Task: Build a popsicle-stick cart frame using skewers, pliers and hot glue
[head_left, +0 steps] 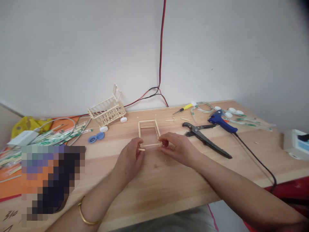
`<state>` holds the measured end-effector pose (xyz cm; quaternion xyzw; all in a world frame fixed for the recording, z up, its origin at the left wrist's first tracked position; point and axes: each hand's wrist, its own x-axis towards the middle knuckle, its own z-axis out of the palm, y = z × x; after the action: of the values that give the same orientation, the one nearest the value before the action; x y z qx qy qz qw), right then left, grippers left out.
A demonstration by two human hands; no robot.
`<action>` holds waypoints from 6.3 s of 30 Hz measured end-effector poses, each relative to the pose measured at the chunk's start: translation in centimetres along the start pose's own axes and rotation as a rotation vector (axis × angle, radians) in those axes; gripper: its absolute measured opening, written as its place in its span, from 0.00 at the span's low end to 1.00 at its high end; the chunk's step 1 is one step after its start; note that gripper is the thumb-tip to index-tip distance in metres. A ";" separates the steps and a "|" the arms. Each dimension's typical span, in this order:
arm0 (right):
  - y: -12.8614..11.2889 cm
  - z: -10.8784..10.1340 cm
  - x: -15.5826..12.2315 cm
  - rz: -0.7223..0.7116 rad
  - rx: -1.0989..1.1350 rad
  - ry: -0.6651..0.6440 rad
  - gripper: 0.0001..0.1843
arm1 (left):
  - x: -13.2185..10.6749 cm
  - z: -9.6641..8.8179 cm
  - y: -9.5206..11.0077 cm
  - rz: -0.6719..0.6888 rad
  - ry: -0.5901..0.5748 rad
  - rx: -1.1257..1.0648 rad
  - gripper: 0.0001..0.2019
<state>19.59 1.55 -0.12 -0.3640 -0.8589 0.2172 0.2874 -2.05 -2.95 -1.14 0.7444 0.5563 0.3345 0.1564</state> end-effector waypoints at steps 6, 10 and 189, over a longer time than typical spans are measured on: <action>-0.1 -0.2 0.1 0.002 -0.012 0.003 0.10 | 0.2 -0.1 0.0 -0.087 -0.018 -0.058 0.10; -0.4 -0.6 -0.1 0.029 -0.029 0.024 0.16 | 0.2 -0.5 -0.3 -0.133 -0.039 -0.130 0.15; 6.9 -11.1 -6.7 0.354 -0.569 0.251 0.10 | 3.4 -2.6 1.1 0.439 0.005 0.203 0.10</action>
<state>34.05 2.79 1.81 -0.5964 -0.7666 -0.0306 0.2360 -2.47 -0.52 2.51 0.8584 0.4124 0.3050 0.0030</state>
